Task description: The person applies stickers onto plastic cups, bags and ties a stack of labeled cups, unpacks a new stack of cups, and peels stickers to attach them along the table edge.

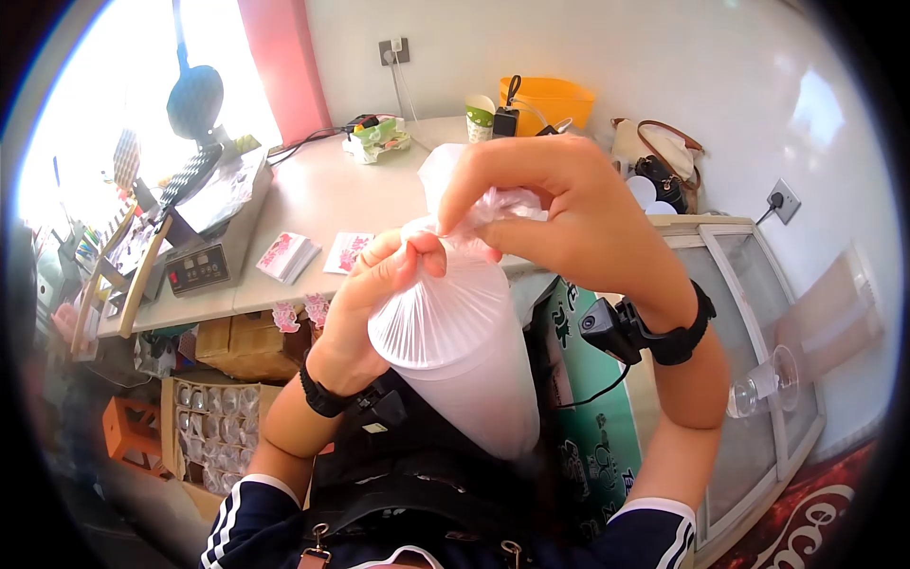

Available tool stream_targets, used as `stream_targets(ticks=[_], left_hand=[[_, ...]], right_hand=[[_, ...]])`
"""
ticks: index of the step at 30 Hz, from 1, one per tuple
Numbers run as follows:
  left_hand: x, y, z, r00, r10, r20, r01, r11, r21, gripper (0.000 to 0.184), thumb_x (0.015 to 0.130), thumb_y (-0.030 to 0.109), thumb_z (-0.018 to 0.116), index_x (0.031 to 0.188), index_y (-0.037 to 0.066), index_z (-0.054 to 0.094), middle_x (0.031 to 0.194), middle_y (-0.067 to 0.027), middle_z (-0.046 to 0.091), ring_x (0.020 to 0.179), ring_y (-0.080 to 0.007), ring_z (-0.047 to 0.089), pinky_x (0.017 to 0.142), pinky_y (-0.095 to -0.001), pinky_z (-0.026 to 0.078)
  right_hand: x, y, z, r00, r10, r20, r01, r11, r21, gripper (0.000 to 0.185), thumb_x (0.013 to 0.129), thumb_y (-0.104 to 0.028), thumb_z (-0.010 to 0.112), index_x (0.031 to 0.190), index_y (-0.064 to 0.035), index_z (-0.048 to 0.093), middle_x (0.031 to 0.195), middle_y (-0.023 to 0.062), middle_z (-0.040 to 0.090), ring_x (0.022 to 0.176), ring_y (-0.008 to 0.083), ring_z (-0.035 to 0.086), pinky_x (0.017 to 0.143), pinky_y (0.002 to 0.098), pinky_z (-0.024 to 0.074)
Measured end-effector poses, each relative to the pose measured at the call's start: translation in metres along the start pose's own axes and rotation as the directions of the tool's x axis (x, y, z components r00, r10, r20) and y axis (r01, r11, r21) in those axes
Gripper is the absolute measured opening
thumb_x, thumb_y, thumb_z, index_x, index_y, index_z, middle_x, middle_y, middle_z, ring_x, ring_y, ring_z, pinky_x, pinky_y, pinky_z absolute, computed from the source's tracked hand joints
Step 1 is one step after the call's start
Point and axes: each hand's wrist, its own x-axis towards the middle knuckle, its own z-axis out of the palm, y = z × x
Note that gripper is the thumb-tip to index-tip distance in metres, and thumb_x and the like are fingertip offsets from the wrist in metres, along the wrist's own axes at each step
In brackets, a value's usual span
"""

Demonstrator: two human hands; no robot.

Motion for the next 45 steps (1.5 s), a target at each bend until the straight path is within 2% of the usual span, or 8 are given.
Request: stream_targets(ticks=[10,16,22,24,33,37,41,45], left_hand=[[-0.006,-0.012,-0.015,0.987,0.009,-0.160,-0.002,0.999,0.044,0.036,0.097,0.014,0.056,0.132,0.002,0.057,0.104,-0.0046,0.064,0.099,-0.0121,0.060,0.087,-0.0261,0.048],[-0.004,-0.013,-0.018,0.966,0.025,-0.257,-0.002,0.996,0.090,0.038,0.095,0.012,0.060,0.131,0.000,0.057,0.110,-0.0072,0.066,0.101,-0.0124,0.062,0.089,-0.0269,0.049],[-0.003,-0.002,0.006,0.943,0.127,-0.308,0.069,0.830,0.553,0.025,0.088,0.003,0.067,0.113,-0.001,0.069,0.101,-0.0070,0.070,0.090,-0.0097,0.063,0.081,-0.0264,0.051],[-0.002,-0.004,0.006,0.950,0.261,-0.174,-0.023,0.611,0.791,0.016,0.086,0.003,0.069,0.101,-0.001,0.072,0.094,-0.0061,0.071,0.087,-0.0085,0.062,0.078,-0.0262,0.052],[0.000,0.012,0.013,0.989,0.032,-0.146,0.040,0.887,0.461,0.022,0.097,0.016,0.057,0.096,-0.004,0.064,0.088,-0.0125,0.069,0.085,-0.0150,0.064,0.080,-0.0293,0.049],[-0.004,0.019,0.015,0.998,0.015,-0.063,0.016,0.887,0.461,0.027,0.100,0.021,0.052,0.093,-0.003,0.063,0.089,-0.0142,0.068,0.083,-0.0168,0.063,0.082,-0.0311,0.048],[-0.005,0.031,0.018,1.000,-0.010,0.016,0.000,0.862,0.507,0.028,0.100,0.022,0.053,0.095,-0.003,0.064,0.090,-0.0127,0.068,0.086,-0.0168,0.063,0.082,-0.0305,0.048],[-0.010,0.022,0.015,0.984,0.054,-0.170,0.048,0.837,0.545,0.025,0.099,0.020,0.056,0.102,-0.003,0.064,0.093,-0.0083,0.068,0.089,-0.0132,0.062,0.082,-0.0277,0.048]], right_hand=[[-0.001,0.003,0.013,0.967,0.247,0.055,-0.249,0.968,0.027,0.010,0.078,0.005,0.068,0.087,0.0020,0.066,0.085,0.0077,0.066,0.075,0.0158,0.063,0.071,0.0264,0.0501],[-0.008,-0.004,0.041,0.990,-0.133,-0.044,0.101,0.897,-0.429,0.021,0.083,0.005,0.064,0.098,-0.0029,0.052,0.072,0.0094,0.061,0.064,0.0161,0.061,0.062,0.0273,0.0473],[-0.007,-0.027,0.043,0.956,0.264,-0.127,-0.281,0.949,-0.145,0.027,0.086,0.003,0.058,0.104,-0.0077,0.042,0.074,0.0117,0.060,0.065,0.0197,0.062,0.060,0.0296,0.0456],[-0.008,-0.030,0.047,0.941,0.302,-0.154,-0.289,0.952,0.103,0.025,0.086,0.004,0.062,0.098,-0.0049,0.043,0.080,0.0034,0.060,0.073,0.0076,0.059,0.067,0.0237,0.0457],[-0.003,-0.012,0.026,0.977,0.148,-0.156,-0.105,0.961,0.257,0.024,0.086,0.001,0.063,0.106,-0.0027,0.050,0.083,0.0017,0.060,0.075,0.0079,0.056,0.070,0.0232,0.0459],[-0.003,-0.010,0.017,0.946,0.324,0.019,-0.325,0.940,0.106,0.010,0.088,-0.009,0.065,0.093,-0.0006,0.065,0.075,0.0000,0.061,0.069,0.0045,0.056,0.060,0.0203,0.0419],[-0.006,-0.008,0.025,0.933,0.356,0.062,-0.355,0.874,0.331,0.017,0.087,-0.017,0.070,0.092,-0.0009,0.066,0.073,0.0002,0.062,0.065,0.0047,0.056,0.056,0.0197,0.0405],[-0.004,-0.023,0.022,0.921,0.385,0.061,-0.388,0.890,0.240,0.020,0.083,-0.013,0.075,0.097,-0.0018,0.065,0.088,0.0025,0.063,0.077,0.0066,0.058,0.065,0.0226,0.0484]])
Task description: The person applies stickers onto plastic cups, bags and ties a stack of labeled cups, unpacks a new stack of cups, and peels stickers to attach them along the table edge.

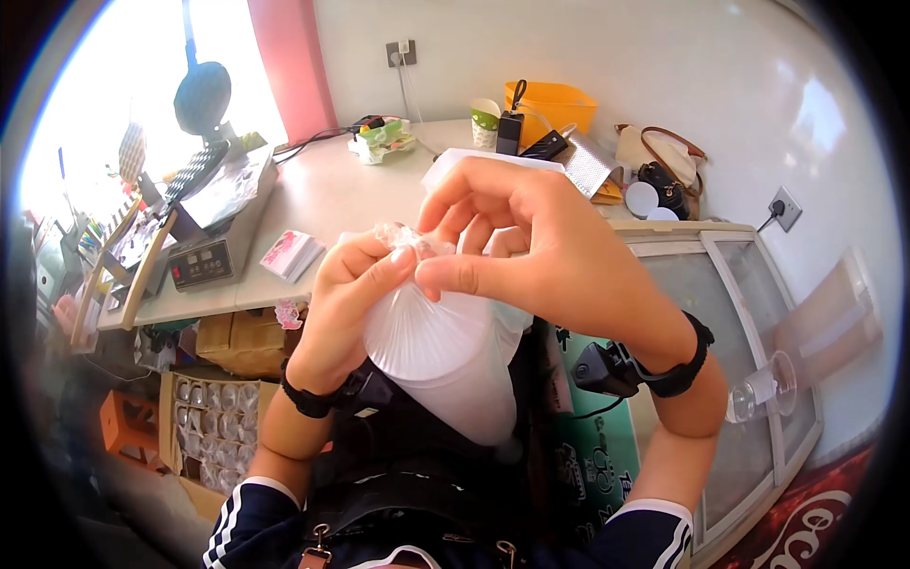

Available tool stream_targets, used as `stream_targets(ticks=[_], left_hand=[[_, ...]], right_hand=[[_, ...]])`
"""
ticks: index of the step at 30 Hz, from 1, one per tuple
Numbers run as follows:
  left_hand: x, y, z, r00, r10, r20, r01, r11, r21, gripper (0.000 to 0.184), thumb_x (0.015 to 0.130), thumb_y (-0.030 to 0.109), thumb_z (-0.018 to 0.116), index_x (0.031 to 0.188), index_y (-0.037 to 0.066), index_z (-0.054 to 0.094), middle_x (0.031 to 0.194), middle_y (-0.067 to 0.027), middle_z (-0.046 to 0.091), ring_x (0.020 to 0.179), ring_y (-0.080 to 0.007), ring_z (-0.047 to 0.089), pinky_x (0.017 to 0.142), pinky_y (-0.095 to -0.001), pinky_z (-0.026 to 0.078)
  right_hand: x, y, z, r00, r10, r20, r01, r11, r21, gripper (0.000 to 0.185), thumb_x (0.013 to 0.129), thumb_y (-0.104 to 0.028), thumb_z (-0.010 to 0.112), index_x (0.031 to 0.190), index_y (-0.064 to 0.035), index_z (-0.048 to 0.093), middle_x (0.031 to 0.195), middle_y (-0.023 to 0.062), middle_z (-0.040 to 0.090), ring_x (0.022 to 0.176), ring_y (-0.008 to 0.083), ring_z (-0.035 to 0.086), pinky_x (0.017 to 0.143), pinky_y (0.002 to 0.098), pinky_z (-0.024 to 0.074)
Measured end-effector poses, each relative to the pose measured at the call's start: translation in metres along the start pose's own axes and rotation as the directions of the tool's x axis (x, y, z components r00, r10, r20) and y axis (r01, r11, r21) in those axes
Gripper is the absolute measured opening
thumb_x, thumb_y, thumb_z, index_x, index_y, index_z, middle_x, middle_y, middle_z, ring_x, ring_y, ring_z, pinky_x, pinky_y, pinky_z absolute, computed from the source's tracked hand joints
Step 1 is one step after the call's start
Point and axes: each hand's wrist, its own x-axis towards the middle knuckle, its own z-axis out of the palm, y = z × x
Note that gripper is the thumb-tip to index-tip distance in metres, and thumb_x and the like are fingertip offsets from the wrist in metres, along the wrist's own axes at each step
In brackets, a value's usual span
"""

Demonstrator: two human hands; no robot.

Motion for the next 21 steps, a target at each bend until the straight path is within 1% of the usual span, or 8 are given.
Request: stream_targets(ticks=[3,5,9,12,14,18,20,21], left_hand=[[0.000,-0.007,-0.005,1.000,-0.007,-0.025,0.006,0.998,-0.055,0.023,0.097,0.018,0.059,0.106,-0.003,0.064,0.095,-0.0061,0.068,0.091,-0.0110,0.061,0.084,-0.0264,0.048],[0.001,-0.011,-0.006,1.000,0.006,0.012,-0.005,0.996,-0.092,0.023,0.096,0.017,0.060,0.107,-0.002,0.064,0.096,-0.0054,0.068,0.092,-0.0102,0.061,0.085,-0.0260,0.047],[0.002,-0.013,-0.006,0.999,0.049,0.001,-0.049,0.996,-0.080,0.024,0.095,0.015,0.063,0.111,-0.002,0.063,0.103,-0.0079,0.068,0.098,-0.0120,0.061,0.089,-0.0269,0.047],[0.001,-0.010,-0.003,0.998,0.054,0.023,-0.051,0.994,-0.096,0.025,0.093,0.013,0.065,0.112,-0.003,0.063,0.105,-0.0100,0.069,0.101,-0.0139,0.062,0.091,-0.0285,0.047],[0.000,-0.010,-0.004,0.997,0.067,0.028,-0.064,0.993,-0.100,0.024,0.092,0.012,0.065,0.111,-0.003,0.064,0.105,-0.0111,0.069,0.102,-0.0149,0.063,0.092,-0.0294,0.047],[-0.001,-0.008,-0.005,0.999,0.025,0.022,-0.023,0.995,-0.101,0.019,0.091,0.010,0.066,0.104,-0.003,0.068,0.097,-0.0115,0.071,0.098,-0.0158,0.064,0.092,-0.0310,0.047],[-0.001,-0.010,-0.006,1.000,0.008,-0.021,-0.010,0.995,-0.095,0.017,0.091,0.011,0.066,0.102,-0.003,0.069,0.095,-0.0115,0.071,0.097,-0.0159,0.064,0.092,-0.0311,0.047],[0.000,-0.014,-0.009,1.000,0.007,-0.010,-0.009,0.993,-0.115,0.017,0.091,0.011,0.066,0.101,-0.002,0.069,0.095,-0.0113,0.071,0.097,-0.0159,0.064,0.092,-0.0310,0.048]], right_hand=[[0.000,-0.001,0.012,0.994,-0.080,-0.071,0.069,0.987,-0.147,0.030,0.078,-0.011,0.078,0.104,-0.0037,0.064,0.087,0.0034,0.064,0.077,0.0095,0.059,0.064,0.0236,0.0482],[0.003,0.010,0.016,0.933,-0.357,-0.031,0.310,0.847,-0.432,0.028,0.077,-0.009,0.077,0.104,-0.0048,0.067,0.087,0.0044,0.064,0.076,0.0131,0.059,0.063,0.0241,0.0476],[0.004,0.021,0.004,0.914,-0.405,0.022,0.376,0.827,-0.419,0.022,0.078,-0.007,0.075,0.099,-0.0047,0.070,0.088,0.0040,0.064,0.075,0.0156,0.059,0.063,0.0243,0.0468],[0.007,0.020,-0.005,0.930,-0.359,0.072,0.361,0.864,-0.350,0.015,0.080,-0.006,0.072,0.095,-0.0041,0.072,0.094,0.0065,0.063,0.075,0.0145,0.059,0.064,0.0245,0.0470],[0.010,0.022,-0.007,0.956,-0.289,0.041,0.289,0.957,0.008,0.007,0.083,-0.006,0.068,0.089,-0.0030,0.069,0.102,0.0106,0.061,0.077,0.0133,0.059,0.069,0.0250,0.0474],[0.018,0.030,-0.017,0.953,-0.303,0.025,0.292,0.933,0.213,0.006,0.089,-0.006,0.058,0.087,-0.0016,0.062,0.104,0.0055,0.055,0.077,0.0097,0.056,0.067,0.0263,0.0486],[0.017,0.027,-0.020,0.958,-0.228,0.172,0.126,0.877,0.463,0.007,0.090,-0.006,0.055,0.084,-0.0024,0.055,0.103,0.0069,0.056,0.079,0.0099,0.057,0.072,0.0273,0.0493],[0.016,0.026,-0.021,0.958,-0.228,0.173,0.126,0.878,0.462,0.007,0.090,-0.006,0.055,0.084,-0.0024,0.055,0.103,0.0069,0.056,0.079,0.0099,0.057,0.072,0.0273,0.0493]])
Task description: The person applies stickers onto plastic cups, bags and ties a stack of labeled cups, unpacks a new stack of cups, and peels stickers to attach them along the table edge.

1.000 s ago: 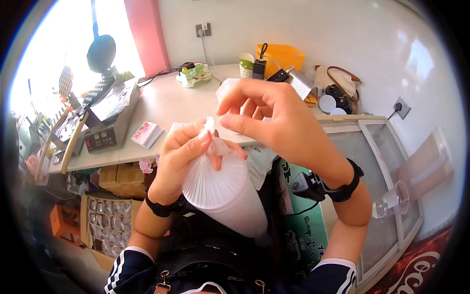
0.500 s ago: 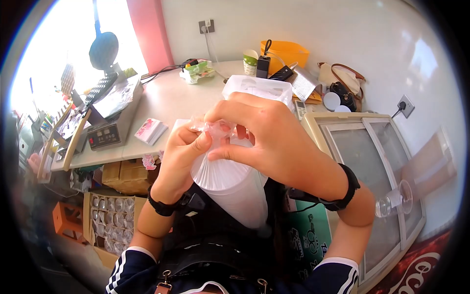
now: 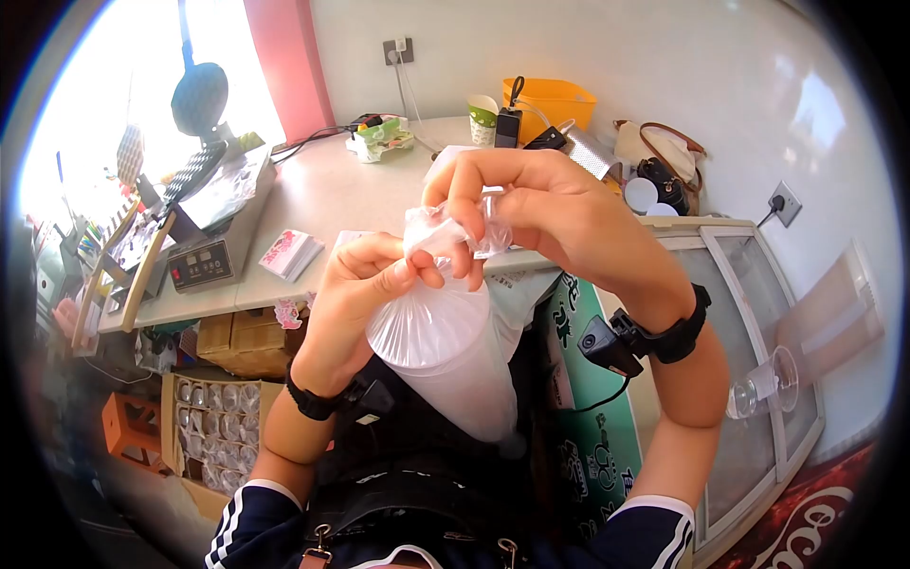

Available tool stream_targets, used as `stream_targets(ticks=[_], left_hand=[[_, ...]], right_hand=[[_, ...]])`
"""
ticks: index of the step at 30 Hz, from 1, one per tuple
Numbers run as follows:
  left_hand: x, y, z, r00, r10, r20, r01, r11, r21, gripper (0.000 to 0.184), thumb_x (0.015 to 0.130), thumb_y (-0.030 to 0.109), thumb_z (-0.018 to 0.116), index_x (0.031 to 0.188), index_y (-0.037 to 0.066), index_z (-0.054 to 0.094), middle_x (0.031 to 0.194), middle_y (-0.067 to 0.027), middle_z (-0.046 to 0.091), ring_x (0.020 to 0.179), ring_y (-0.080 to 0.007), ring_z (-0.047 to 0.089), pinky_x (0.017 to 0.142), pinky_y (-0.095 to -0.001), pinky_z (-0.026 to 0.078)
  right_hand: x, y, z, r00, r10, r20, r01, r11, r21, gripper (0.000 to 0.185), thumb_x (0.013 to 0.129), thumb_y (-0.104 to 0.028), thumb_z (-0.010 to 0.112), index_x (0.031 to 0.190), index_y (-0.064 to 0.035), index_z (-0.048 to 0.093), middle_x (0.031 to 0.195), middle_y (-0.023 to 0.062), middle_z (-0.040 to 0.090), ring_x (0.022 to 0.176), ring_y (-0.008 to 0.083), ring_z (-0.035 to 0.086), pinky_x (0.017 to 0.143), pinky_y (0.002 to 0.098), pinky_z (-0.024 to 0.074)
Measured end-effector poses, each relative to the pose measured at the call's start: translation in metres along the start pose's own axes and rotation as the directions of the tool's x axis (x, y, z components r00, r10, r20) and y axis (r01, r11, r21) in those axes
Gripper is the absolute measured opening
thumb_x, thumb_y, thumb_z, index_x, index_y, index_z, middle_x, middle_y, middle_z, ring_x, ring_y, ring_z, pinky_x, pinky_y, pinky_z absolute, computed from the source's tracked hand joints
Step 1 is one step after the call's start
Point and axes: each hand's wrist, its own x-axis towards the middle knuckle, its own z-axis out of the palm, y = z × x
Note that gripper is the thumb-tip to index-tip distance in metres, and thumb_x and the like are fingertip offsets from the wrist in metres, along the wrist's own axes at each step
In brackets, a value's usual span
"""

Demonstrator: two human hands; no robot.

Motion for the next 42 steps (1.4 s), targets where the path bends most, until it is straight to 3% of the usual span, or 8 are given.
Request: stream_targets(ticks=[11,14,18,22,23,27,36,42], left_hand=[[0.002,0.002,0.013,0.999,-0.047,-0.007,0.047,0.999,-0.022,0.017,0.092,0.013,0.067,0.100,-0.002,0.070,0.098,-0.0104,0.072,0.096,-0.0148,0.064,0.090,-0.0290,0.048],[0.000,0.007,0.017,0.995,-0.077,-0.063,0.079,0.996,0.042,0.011,0.088,0.008,0.068,0.096,0.000,0.069,0.100,-0.0117,0.071,0.095,-0.0158,0.065,0.090,-0.0291,0.048],[0.003,0.005,0.018,0.995,-0.085,-0.042,0.089,0.992,0.089,0.016,0.091,0.011,0.067,0.101,-0.001,0.069,0.103,-0.0087,0.070,0.095,-0.0122,0.063,0.088,-0.0269,0.047],[0.006,0.003,0.018,0.994,-0.091,-0.067,0.095,0.994,0.057,0.018,0.093,0.013,0.065,0.103,-0.001,0.069,0.101,-0.0064,0.070,0.094,-0.0091,0.061,0.086,-0.0251,0.047],[0.006,0.002,0.017,0.994,-0.090,-0.067,0.093,0.994,0.057,0.018,0.093,0.013,0.065,0.103,-0.001,0.069,0.101,-0.0064,0.070,0.094,-0.0091,0.061,0.086,-0.0251,0.047],[0.008,-0.006,0.006,0.989,-0.139,-0.043,0.136,0.989,-0.059,0.020,0.094,0.014,0.061,0.102,-0.001,0.070,0.102,-0.0065,0.069,0.095,-0.0099,0.061,0.087,-0.0257,0.046],[0.009,-0.016,0.002,0.992,-0.073,0.099,0.081,0.994,-0.077,0.025,0.091,0.016,0.060,0.106,-0.001,0.069,0.114,-0.0085,0.066,0.110,-0.0155,0.055,0.099,-0.0303,0.038],[0.009,-0.019,0.011,0.995,-0.067,-0.069,0.059,0.992,-0.115,0.032,0.092,0.016,0.061,0.119,0.000,0.067,0.115,-0.0069,0.065,0.111,-0.0144,0.055,0.099,-0.0299,0.039]], right_hand=[[-0.008,-0.015,0.019,0.915,-0.368,0.164,0.274,0.271,-0.923,0.011,0.078,0.004,0.069,0.087,-0.0013,0.065,0.081,0.0058,0.069,0.072,0.0122,0.063,0.063,0.0270,0.0503],[-0.012,-0.040,0.034,0.953,0.080,-0.291,-0.233,0.807,-0.542,0.012,0.082,0.003,0.067,0.094,0.0015,0.069,0.081,0.0064,0.069,0.070,0.0115,0.063,0.058,0.0260,0.0481],[-0.013,-0.036,0.029,0.961,0.188,-0.200,-0.238,0.934,-0.266,0.015,0.085,0.001,0.064,0.099,0.0026,0.069,0.082,0.0059,0.069,0.067,0.0090,0.062,0.057,0.0251,0.0464],[-0.004,-0.007,0.023,0.934,-0.337,0.123,0.250,0.365,-0.897,0.023,0.077,0.001,0.066,0.099,-0.0022,0.070,0.077,0.0051,0.064,0.072,0.0167,0.061,0.060,0.0297,0.0465],[-0.001,-0.003,0.022,0.859,-0.388,0.335,0.360,-0.009,-0.933,0.027,0.073,0.000,0.067,0.100,-0.0038,0.070,0.077,0.0050,0.062,0.075,0.0201,0.060,0.061,0.0314,0.0464],[-0.001,-0.004,0.026,0.859,-0.303,0.413,0.310,-0.334,-0.890,0.023,0.071,-0.008,0.067,0.094,-0.0074,0.067,0.083,0.0037,0.060,0.079,0.0222,0.058,0.060,0.0331,0.0447],[-0.008,-0.011,0.016,0.972,-0.233,-0.023,0.045,0.286,-0.957,0.014,0.078,-0.012,0.070,0.083,-0.0049,0.059,0.063,0.0081,0.057,0.056,0.0222,0.055,0.053,0.0319,0.0423],[-0.013,-0.003,0.013,0.983,-0.149,-0.106,-0.069,0.236,-0.969,0.015,0.081,-0.011,0.070,0.080,-0.0003,0.059,0.067,0.0124,0.061,0.054,0.0217,0.054,0.051,0.0303,0.0405]])
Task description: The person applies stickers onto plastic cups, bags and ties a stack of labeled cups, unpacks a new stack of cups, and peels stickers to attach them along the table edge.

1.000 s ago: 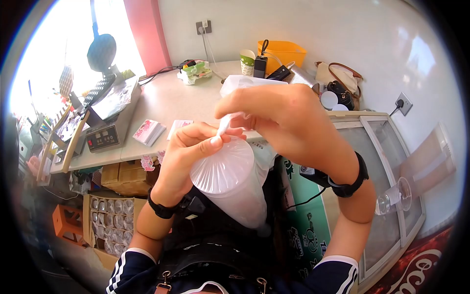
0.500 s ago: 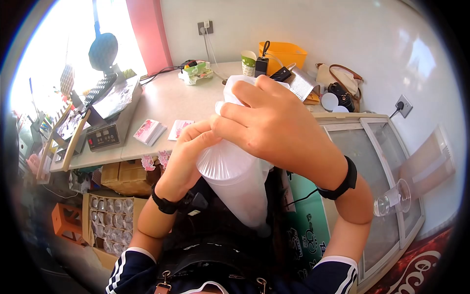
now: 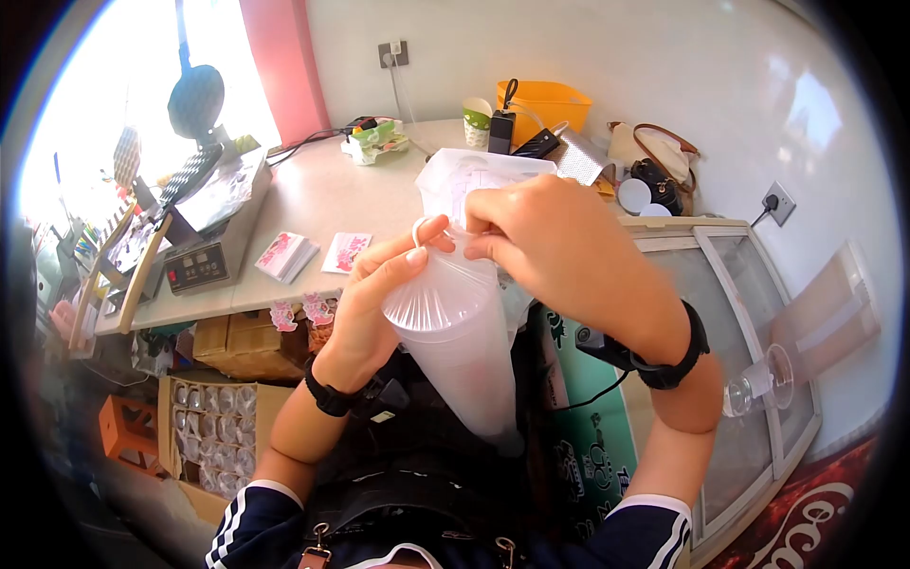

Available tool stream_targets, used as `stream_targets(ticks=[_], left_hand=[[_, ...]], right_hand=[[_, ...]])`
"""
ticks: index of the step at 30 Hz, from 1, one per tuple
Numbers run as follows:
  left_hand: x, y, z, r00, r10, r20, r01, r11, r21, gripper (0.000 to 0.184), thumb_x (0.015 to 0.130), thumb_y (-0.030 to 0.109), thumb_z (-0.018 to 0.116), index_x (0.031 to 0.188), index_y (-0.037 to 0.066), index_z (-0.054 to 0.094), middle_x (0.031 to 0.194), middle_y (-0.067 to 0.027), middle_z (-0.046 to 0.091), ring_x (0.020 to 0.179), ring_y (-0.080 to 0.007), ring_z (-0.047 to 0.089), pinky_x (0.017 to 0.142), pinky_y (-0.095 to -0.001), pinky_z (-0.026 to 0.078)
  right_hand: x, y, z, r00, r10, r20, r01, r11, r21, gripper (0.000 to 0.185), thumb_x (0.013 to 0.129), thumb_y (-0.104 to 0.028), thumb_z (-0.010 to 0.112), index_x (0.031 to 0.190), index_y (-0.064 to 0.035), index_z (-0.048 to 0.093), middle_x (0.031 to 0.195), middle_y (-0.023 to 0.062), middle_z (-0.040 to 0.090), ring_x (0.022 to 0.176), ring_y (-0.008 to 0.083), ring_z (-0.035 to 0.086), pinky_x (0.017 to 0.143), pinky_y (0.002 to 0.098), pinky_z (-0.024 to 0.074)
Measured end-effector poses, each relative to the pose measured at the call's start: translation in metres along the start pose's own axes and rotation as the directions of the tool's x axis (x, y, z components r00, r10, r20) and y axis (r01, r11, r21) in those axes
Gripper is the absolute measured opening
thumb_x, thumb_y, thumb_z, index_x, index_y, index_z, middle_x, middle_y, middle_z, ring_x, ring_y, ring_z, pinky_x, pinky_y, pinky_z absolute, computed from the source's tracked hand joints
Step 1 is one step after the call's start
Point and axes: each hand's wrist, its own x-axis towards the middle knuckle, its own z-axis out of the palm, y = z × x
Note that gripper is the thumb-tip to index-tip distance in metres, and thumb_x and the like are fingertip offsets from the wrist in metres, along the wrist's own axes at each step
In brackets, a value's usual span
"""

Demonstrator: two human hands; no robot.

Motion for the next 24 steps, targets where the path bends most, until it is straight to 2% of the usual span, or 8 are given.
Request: stream_targets(ticks=[2,4,6,10,12,15,19,24], left_hand=[[0.001,-0.001,0.001,0.999,0.004,-0.041,-0.004,1.000,-0.011,0.033,0.092,0.015,0.063,0.120,0.000,0.066,0.115,-0.0065,0.065,0.111,-0.0141,0.055,0.099,-0.0298,0.039],[0.002,0.002,0.003,0.992,0.111,-0.054,-0.100,0.980,0.174,0.032,0.089,0.011,0.067,0.120,0.002,0.067,0.115,-0.0075,0.066,0.107,-0.0143,0.057,0.095,-0.0294,0.043],[0.002,0.008,0.004,0.989,0.148,-0.018,-0.137,0.947,0.290,0.031,0.088,0.010,0.069,0.118,0.002,0.068,0.115,-0.0080,0.066,0.106,-0.0141,0.058,0.093,-0.0293,0.044],[0.007,0.013,-0.008,0.953,0.260,0.156,-0.300,0.733,0.611,0.019,0.085,0.009,0.072,0.103,0.000,0.071,0.108,-0.0065,0.067,0.102,-0.0124,0.058,0.089,-0.0281,0.045],[0.006,0.015,-0.004,0.966,0.226,0.125,-0.256,0.780,0.571,0.016,0.086,0.010,0.071,0.099,0.000,0.069,0.105,-0.0043,0.066,0.100,-0.0114,0.058,0.087,-0.0274,0.045],[0.004,0.011,0.000,0.984,0.157,0.084,-0.178,0.897,0.405,0.015,0.088,0.012,0.070,0.097,0.001,0.067,0.101,-0.0009,0.065,0.096,-0.0094,0.057,0.085,-0.0258,0.045],[0.001,0.007,0.002,0.999,0.051,0.017,-0.053,0.985,0.163,0.020,0.092,0.015,0.066,0.108,0.003,0.063,0.102,0.0013,0.063,0.095,-0.0063,0.056,0.085,-0.0233,0.044],[0.001,0.008,0.005,0.999,0.047,0.009,-0.048,0.984,0.171,0.021,0.093,0.016,0.066,0.109,0.003,0.063,0.103,0.0009,0.063,0.096,-0.0049,0.055,0.084,-0.0222,0.045]], right_hand=[[-0.003,-0.013,0.001,0.999,0.013,-0.030,-0.013,1.000,0.004,0.014,0.082,-0.010,0.070,0.081,0.0003,0.060,0.069,0.0128,0.063,0.053,0.0200,0.053,0.051,0.0306,0.0402],[-0.005,-0.024,0.005,0.998,0.029,-0.057,-0.028,1.000,0.013,0.013,0.083,-0.009,0.069,0.082,0.0009,0.061,0.070,0.0132,0.065,0.052,0.0183,0.053,0.051,0.0309,0.0399],[-0.005,-0.031,0.007,0.984,0.166,-0.069,-0.150,0.969,0.194,0.016,0.086,-0.015,0.065,0.085,0.0009,0.066,0.063,0.0174,0.060,0.060,0.0338,0.059,0.056,0.0394,0.0434],[-0.001,-0.039,0.003,0.957,0.289,0.000,-0.271,0.898,0.347,0.016,0.085,-0.016,0.065,0.086,0.0000,0.066,0.056,0.0128,0.055,0.050,0.0229,0.053,0.050,0.0346,0.0377],[0.002,-0.040,-0.003,0.956,0.286,0.056,-0.281,0.853,0.439,0.017,0.084,-0.017,0.067,0.085,-0.0007,0.066,0.053,0.0052,0.049,0.048,0.0110,0.042,0.047,0.0291,0.0302],[0.006,-0.025,-0.005,0.950,0.309,-0.040,-0.264,0.867,0.422,0.015,0.083,-0.017,0.069,0.085,-0.0020,0.067,0.054,-0.0001,0.046,0.049,0.0063,0.035,0.047,0.0271,0.0266],[0.010,-0.013,-0.007,0.945,0.293,0.148,-0.328,0.825,0.461,0.018,0.082,-0.020,0.072,0.084,-0.0023,0.070,0.063,0.0000,0.055,0.053,0.0063,0.037,0.049,0.0253,0.0288],[0.010,-0.005,-0.001,0.967,0.239,0.087,-0.253,0.873,0.416,0.015,0.082,-0.017,0.074,0.086,-0.0041,0.070,0.068,-0.0046,0.054,0.059,0.0032,0.040,0.053,0.0221,0.0308]])
